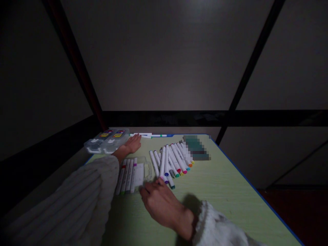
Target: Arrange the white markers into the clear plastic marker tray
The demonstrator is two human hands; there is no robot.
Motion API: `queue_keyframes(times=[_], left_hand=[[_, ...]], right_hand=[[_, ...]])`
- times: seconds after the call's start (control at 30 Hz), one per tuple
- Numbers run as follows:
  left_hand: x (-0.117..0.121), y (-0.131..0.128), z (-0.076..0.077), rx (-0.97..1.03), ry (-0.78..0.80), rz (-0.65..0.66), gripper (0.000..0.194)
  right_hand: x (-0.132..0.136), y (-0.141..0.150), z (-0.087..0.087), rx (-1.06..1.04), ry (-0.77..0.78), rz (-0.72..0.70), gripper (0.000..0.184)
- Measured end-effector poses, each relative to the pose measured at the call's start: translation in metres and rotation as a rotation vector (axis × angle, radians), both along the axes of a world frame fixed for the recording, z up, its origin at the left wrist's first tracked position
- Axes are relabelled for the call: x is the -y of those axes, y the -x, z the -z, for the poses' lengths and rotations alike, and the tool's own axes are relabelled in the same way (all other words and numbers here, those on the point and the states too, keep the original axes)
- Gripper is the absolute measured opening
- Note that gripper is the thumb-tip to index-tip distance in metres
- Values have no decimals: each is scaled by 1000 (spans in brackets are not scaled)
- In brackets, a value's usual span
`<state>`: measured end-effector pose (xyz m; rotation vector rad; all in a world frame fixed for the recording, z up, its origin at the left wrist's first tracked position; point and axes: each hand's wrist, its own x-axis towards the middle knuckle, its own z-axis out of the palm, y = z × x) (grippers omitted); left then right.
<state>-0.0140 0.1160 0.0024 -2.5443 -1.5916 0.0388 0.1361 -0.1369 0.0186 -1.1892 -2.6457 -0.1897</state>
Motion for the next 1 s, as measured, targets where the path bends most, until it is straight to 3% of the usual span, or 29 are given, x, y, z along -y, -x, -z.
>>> queue_keyframes(times=[0.33, 1.0], left_hand=[[-8, 2, 7, -23, -21, 65, 53], [-4, 3, 4, -34, -19, 90, 50]], right_hand=[[-1, 1, 2, -8, -1, -1, 11], [-2, 1, 1, -15, 9, -7, 12]])
